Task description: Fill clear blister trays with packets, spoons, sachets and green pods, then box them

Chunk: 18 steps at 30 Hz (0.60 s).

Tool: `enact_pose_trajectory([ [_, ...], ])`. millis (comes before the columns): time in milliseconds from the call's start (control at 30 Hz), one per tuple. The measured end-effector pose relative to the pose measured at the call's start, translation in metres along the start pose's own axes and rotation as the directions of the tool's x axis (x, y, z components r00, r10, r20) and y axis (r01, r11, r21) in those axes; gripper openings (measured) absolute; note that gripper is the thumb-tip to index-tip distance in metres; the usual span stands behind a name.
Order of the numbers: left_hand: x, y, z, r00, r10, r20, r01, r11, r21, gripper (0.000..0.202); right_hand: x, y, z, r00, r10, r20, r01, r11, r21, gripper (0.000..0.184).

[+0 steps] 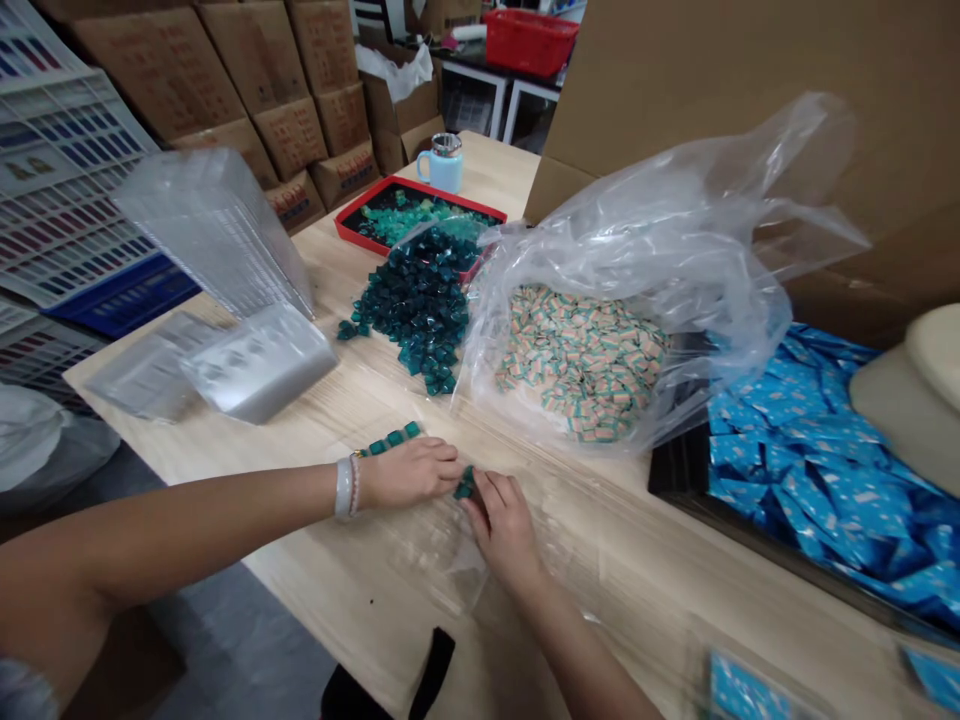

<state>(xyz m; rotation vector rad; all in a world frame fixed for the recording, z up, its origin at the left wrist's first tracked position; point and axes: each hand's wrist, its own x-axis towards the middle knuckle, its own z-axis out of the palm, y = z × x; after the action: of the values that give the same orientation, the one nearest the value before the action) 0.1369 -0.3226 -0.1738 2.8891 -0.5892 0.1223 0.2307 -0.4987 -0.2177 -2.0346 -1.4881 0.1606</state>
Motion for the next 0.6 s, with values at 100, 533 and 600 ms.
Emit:
enact_pose_trajectory([
  [100,-0.007,0.003,-0.004,0.999,-0.019,0.043,0.017,0.999,0.039,0.01,-0.001,0.001,0.0,1.0,-0.014,-0.003,0.014,1.0,-0.006,0.033],
  [533,-0.024,0.03,-0.011,0.833,-0.553,0.011,0.512,0.763,-0.395,0.01,-0.001,0.001,0.004,0.999,-0.036,-0.039,0.036,0.999,-0.004,0.033],
  [600,-0.019,0.02,-0.022,0.799,-0.6,-0.022,0.519,0.708,-0.479,0.008,-0.002,0.0,0.002,1.0,-0.011,-0.029,0.011,1.0,0.007,0.033],
])
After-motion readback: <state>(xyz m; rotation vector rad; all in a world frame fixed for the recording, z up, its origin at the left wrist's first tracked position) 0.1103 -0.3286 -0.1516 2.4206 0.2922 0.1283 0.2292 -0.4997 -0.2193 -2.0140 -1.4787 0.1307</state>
